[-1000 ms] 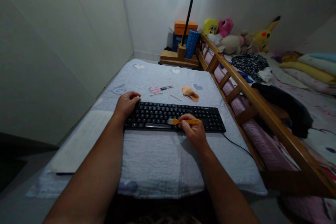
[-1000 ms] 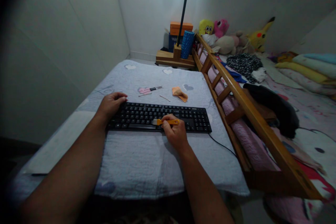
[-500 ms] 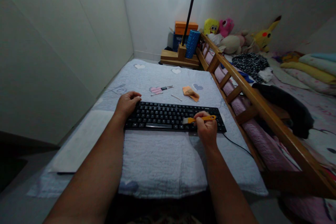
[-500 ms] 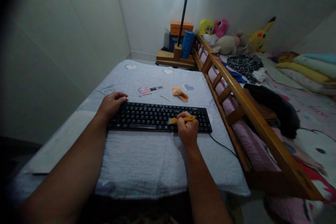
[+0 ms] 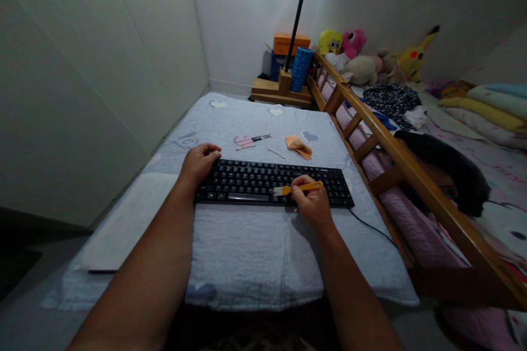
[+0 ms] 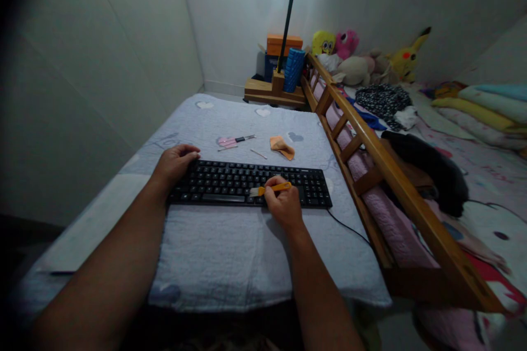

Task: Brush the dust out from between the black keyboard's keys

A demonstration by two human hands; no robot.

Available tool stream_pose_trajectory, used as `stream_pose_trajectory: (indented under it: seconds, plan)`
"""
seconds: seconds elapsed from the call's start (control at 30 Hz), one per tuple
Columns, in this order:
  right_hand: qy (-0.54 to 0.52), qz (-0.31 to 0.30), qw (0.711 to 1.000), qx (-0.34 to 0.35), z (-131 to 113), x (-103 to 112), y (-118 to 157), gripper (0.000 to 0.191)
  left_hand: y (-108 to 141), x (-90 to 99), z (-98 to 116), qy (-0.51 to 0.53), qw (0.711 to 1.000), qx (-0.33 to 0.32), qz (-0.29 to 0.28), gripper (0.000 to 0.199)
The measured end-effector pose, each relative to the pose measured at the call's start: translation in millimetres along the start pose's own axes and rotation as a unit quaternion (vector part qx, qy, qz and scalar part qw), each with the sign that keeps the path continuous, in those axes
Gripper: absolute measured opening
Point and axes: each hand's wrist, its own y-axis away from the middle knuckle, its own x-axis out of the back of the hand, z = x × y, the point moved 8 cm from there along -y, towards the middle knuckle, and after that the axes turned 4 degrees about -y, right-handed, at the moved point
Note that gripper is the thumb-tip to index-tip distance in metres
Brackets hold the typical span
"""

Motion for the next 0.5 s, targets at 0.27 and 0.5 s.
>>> stream_pose_trajectory:
  seconds: [0.27,0.5]
  plan:
    - [0.067,0.102,0.992,-0.001,9,35,-3,0.012,2,1.6,5,-0.003,1.000,0.005,-0.001,0.028]
    - [0.094,0.157,0.983,0.015,1,53,-2,0.011,0,0.3,1,0.005,1.000,0.007,-0.001,0.028]
